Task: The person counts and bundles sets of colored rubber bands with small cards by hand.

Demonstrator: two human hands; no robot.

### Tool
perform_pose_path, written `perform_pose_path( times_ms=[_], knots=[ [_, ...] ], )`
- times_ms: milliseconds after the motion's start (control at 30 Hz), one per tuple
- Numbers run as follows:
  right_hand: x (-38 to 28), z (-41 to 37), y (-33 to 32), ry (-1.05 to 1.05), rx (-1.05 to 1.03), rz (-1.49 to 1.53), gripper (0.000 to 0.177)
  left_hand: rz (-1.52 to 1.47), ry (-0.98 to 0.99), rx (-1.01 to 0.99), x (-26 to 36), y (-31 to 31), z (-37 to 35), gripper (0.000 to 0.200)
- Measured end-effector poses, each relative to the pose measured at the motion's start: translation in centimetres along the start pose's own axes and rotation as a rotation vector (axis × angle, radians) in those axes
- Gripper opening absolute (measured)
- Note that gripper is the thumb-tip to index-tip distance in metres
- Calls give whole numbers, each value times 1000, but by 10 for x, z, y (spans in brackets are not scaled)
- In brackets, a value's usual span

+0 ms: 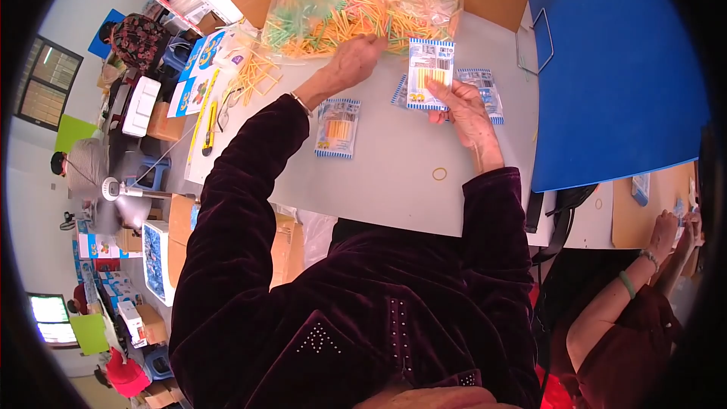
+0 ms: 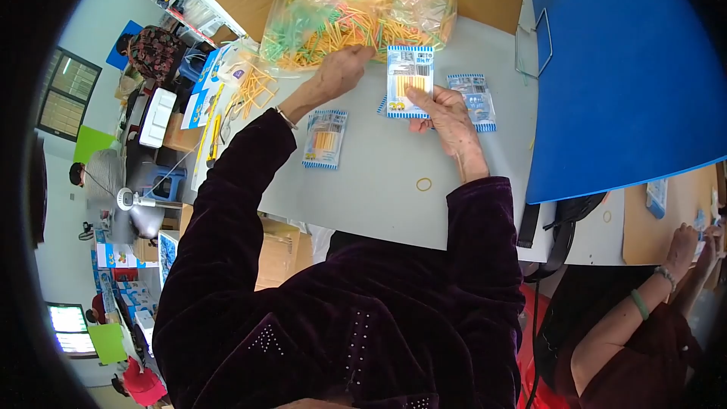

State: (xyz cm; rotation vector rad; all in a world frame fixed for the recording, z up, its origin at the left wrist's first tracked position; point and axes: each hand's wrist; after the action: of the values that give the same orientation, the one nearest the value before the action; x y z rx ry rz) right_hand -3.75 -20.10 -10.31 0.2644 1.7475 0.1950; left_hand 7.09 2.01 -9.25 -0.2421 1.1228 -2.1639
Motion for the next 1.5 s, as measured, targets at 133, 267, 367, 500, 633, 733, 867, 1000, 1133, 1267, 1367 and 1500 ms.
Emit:
perform_pose_path(
  times_ms=[133,267,367,500,633,733,867,1000,1133,1267,1367,1500],
  knots=[
    [4,2,0,4,1,-43,27,-220,-278,105,-2,-12,6,24],
    [-1,-3,2,11,-20,-74,26,-888,-651,229,-2,-30,24,23],
    [0,-5,5,27,-66,-90,26,-1106,-747,265,27,-70,50,20],
    [1,-7,7,21,-78,-75,30,-1203,-695,207,35,-70,49,19],
    [-2,-11,9,22,-111,-36,30,-1191,-696,98,50,-72,42,14],
    [-2,-11,8,9,-126,-43,31,-1164,-713,35,56,-77,38,10],
    [-1,-10,8,2,-139,-31,31,-1085,-580,11,57,-69,31,13],
    [-10,-17,12,-4,-156,-181,28,-950,-619,-271,53,-80,22,15],
    [-3,-6,1,-531,195,-488,29,-908,-647,-275,21,-94,-2,18],
    [16,7,-4,-1092,403,-1073,26,-886,-686,-597,-8,-107,-34,21],
    [18,-6,8,-971,400,-1233,23,-238,-348,-363,-9,-95,-66,21],
    [25,-2,11,-984,383,-1232,20,-291,-466,-251,15,-83,-43,24]
  ],
)
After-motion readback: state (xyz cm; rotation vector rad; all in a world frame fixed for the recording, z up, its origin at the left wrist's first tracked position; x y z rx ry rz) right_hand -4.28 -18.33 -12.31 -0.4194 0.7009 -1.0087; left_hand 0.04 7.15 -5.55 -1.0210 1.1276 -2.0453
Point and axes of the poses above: each hand's wrist, its own z-axis towards the middle knuckle, its own y-axis out of the palm, x = y × z, and after that the axes turned 14 degrees about x, right-handed
